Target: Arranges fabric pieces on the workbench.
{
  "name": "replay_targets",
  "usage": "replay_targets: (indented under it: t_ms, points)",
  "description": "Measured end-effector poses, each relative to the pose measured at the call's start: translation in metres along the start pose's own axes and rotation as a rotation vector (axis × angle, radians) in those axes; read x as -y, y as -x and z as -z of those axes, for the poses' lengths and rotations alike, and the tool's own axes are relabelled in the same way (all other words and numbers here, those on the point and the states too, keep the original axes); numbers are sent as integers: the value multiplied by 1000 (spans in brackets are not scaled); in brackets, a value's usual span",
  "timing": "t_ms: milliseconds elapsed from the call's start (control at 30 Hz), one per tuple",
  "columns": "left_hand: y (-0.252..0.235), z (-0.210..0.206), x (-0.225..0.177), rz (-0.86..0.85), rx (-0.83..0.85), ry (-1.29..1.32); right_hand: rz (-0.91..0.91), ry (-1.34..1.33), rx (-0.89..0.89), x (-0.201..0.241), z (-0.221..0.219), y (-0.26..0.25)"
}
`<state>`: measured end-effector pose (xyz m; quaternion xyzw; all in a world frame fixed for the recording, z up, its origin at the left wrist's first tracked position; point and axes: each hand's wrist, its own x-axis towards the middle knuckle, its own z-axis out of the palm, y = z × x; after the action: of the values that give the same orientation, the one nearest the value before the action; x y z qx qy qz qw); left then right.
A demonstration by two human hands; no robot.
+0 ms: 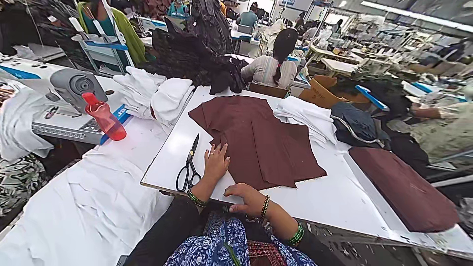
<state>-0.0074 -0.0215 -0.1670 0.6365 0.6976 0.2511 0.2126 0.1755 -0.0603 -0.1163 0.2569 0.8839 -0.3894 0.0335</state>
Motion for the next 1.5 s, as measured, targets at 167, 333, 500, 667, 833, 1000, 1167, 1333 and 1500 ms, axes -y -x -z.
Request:
replay_targets:
  t_ms: [167,333,500,667,833,1000,1167,1333,1500]
  points:
    - [-2,-4,0,6,-32,-14,-206,-110,-520,-40,59,33]
    - [0,0,-7,84,-29,-104,-958,-111,-770,-132,134,48]
    - [0,-2,-10,137,-82,-101,-792,-193,-676,-127,140,20]
    - [-2,-7,-3,111,-143,-71,-400,-229,-409,-57,112,-36]
    - [-4,-10,1,117,-173,-69,-103,-484,-360,-46,99,-38]
    - [-4,-12,1,132,-186,-49,-429,-352,-478,-82,112,-33]
    - [-4,-14,3,117,-216,-49,-434,-194,-327,-61,87,-66]
    - [-4,-16,9,71,-267,-21,-266,-212,-238,-44,81,-95]
    - [-3,-13,8,117,-260,-15,-115,-293,-152,-38,74,-89]
